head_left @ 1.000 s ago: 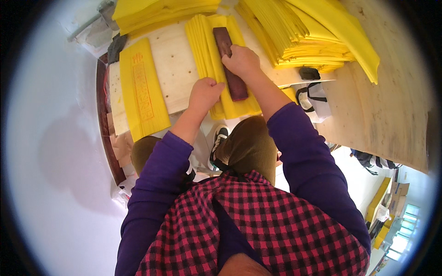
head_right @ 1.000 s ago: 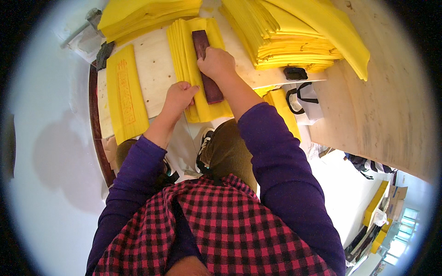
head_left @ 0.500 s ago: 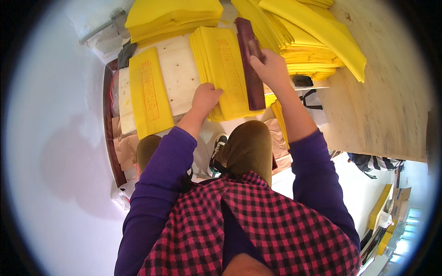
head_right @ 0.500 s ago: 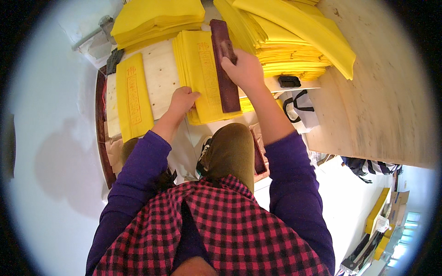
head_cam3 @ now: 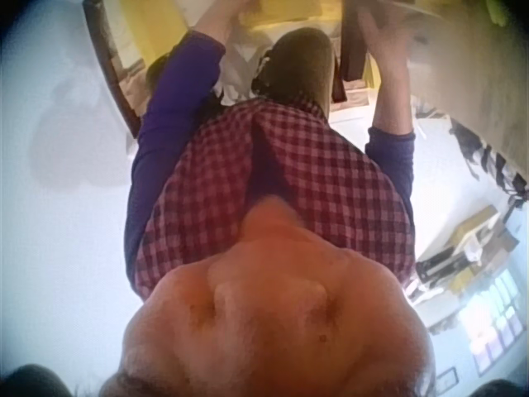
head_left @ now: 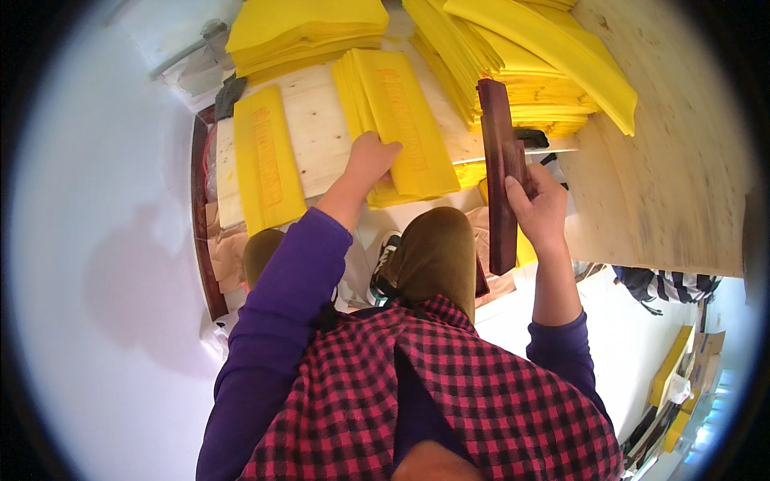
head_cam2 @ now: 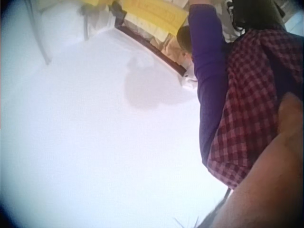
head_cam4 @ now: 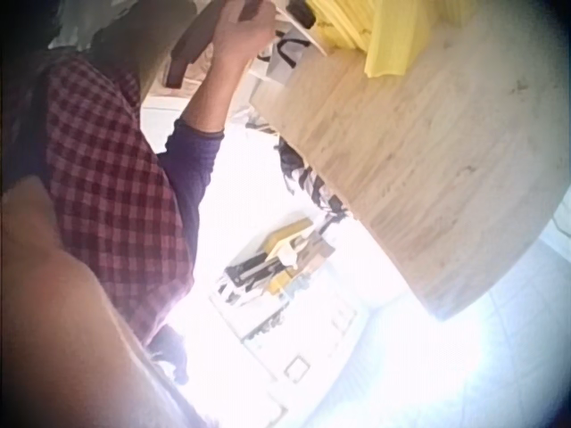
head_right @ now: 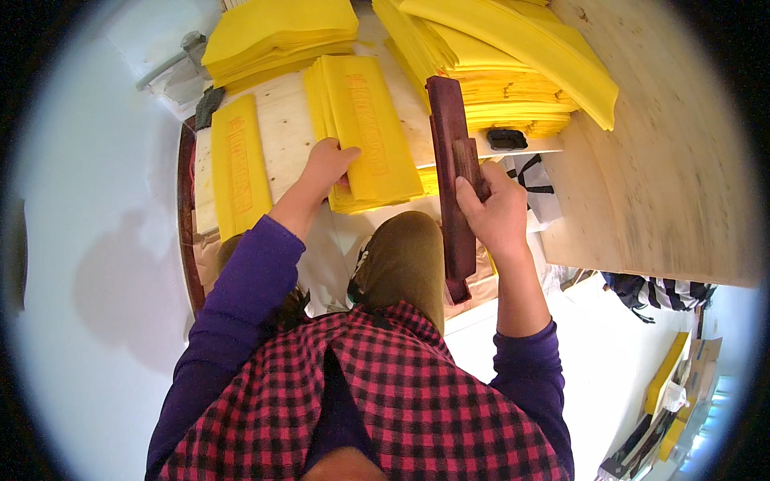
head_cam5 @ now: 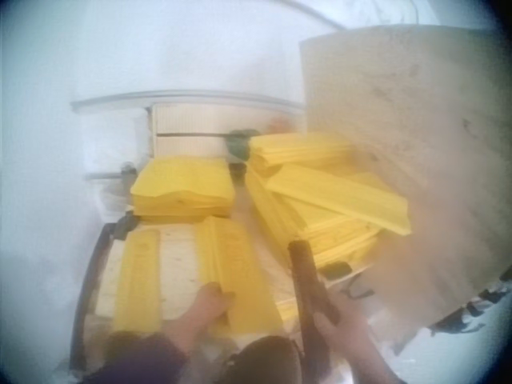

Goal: The person folds yellow foam sheets in half, aligns edges, and stacks them on a wooden workbench. They then use a dark rectangular block to press and smooth the folded edges of the stack.

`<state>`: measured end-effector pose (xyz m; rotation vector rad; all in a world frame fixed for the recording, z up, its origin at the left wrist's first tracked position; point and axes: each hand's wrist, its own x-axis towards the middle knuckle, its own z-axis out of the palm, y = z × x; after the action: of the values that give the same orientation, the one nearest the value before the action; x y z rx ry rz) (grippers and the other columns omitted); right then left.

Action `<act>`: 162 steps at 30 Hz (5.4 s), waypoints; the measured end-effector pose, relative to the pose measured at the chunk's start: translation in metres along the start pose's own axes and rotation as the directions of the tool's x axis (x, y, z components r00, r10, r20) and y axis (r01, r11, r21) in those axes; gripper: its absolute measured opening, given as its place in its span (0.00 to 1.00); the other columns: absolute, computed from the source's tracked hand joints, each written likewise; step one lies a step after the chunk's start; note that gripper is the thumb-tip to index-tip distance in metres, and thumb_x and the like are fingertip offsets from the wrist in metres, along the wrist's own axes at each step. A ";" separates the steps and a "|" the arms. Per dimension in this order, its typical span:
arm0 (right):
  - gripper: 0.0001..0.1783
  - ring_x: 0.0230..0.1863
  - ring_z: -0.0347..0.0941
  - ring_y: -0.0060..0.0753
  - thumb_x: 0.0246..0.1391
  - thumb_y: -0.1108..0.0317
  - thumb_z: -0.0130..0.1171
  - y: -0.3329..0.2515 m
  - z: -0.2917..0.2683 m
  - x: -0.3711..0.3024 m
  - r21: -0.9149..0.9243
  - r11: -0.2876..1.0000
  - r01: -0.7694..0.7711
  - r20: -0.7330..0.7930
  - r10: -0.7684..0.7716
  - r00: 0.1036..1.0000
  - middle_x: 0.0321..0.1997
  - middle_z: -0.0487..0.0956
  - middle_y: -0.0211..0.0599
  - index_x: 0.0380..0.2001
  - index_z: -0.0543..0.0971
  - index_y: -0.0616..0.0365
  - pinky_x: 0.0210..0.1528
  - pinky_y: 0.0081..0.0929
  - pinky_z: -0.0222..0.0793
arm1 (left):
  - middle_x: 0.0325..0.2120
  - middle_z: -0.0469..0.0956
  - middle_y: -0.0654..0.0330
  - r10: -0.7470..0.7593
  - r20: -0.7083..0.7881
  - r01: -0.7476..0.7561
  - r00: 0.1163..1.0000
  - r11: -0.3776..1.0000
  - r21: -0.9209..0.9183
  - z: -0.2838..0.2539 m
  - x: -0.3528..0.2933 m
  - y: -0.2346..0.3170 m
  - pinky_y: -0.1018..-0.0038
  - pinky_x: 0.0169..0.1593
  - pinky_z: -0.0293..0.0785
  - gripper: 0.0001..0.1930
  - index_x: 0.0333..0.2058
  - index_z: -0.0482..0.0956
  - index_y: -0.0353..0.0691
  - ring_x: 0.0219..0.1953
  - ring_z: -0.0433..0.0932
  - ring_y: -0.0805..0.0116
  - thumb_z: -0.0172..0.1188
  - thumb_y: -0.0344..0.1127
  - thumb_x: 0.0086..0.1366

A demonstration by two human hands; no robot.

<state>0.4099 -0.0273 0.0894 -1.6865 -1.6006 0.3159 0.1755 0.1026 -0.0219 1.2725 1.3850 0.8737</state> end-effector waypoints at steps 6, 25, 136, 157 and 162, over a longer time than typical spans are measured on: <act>0.08 0.19 0.64 0.17 0.46 0.72 0.62 -0.018 -0.005 -0.014 0.170 0.983 0.063 -0.011 -0.062 0.998 0.17 0.71 0.33 0.25 0.74 0.65 0.23 0.21 0.63 | 0.27 0.79 0.44 0.052 -0.092 -0.059 0.994 0.996 -0.070 0.004 0.011 -0.010 0.67 0.30 0.74 0.14 0.35 0.76 0.25 0.28 0.79 0.54 0.56 0.29 0.51; 0.07 0.19 0.57 0.13 0.48 0.73 0.60 -0.045 0.006 -0.018 0.167 0.977 0.132 0.008 -0.136 0.991 0.17 0.66 0.24 0.24 0.72 0.63 0.21 0.16 0.56 | 0.37 0.78 0.55 0.032 -0.201 -0.120 0.979 0.887 -0.446 -0.186 -0.066 -0.030 0.73 0.39 0.76 0.16 0.47 0.72 0.31 0.35 0.79 0.66 0.51 0.22 0.58; 0.19 0.36 0.78 0.49 0.46 0.54 0.53 -0.009 0.217 0.139 -0.463 0.876 0.132 0.284 0.006 0.959 0.32 0.80 0.50 0.32 0.79 0.60 0.41 0.42 0.73 | 0.59 0.61 0.47 0.657 0.190 -0.612 0.730 0.505 0.608 -0.020 -0.003 -0.052 0.57 0.65 0.52 0.21 0.52 0.69 0.31 0.63 0.55 0.46 0.51 0.32 0.60; 0.21 0.39 0.77 0.51 0.47 0.52 0.52 -0.013 0.192 0.145 -0.380 0.921 0.089 0.224 -0.003 0.975 0.34 0.80 0.51 0.33 0.78 0.59 0.43 0.44 0.71 | 0.58 0.62 0.47 0.654 0.186 -0.607 0.734 0.507 0.611 -0.023 -0.005 -0.051 0.56 0.64 0.52 0.22 0.53 0.69 0.33 0.63 0.56 0.47 0.52 0.35 0.59; 0.21 0.33 0.74 0.56 0.47 0.49 0.54 -0.023 0.135 0.121 -0.268 0.950 0.159 0.107 -0.134 0.985 0.27 0.77 0.53 0.30 0.76 0.58 0.36 0.44 0.69 | 0.57 0.63 0.45 0.638 0.195 -0.604 0.745 0.522 0.602 -0.025 -0.005 -0.046 0.58 0.64 0.53 0.22 0.52 0.70 0.34 0.62 0.57 0.46 0.53 0.36 0.59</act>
<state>0.3266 0.1312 0.0534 -1.7651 -1.8952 0.0946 0.1402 0.0928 -0.0595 2.4110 1.3045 0.9273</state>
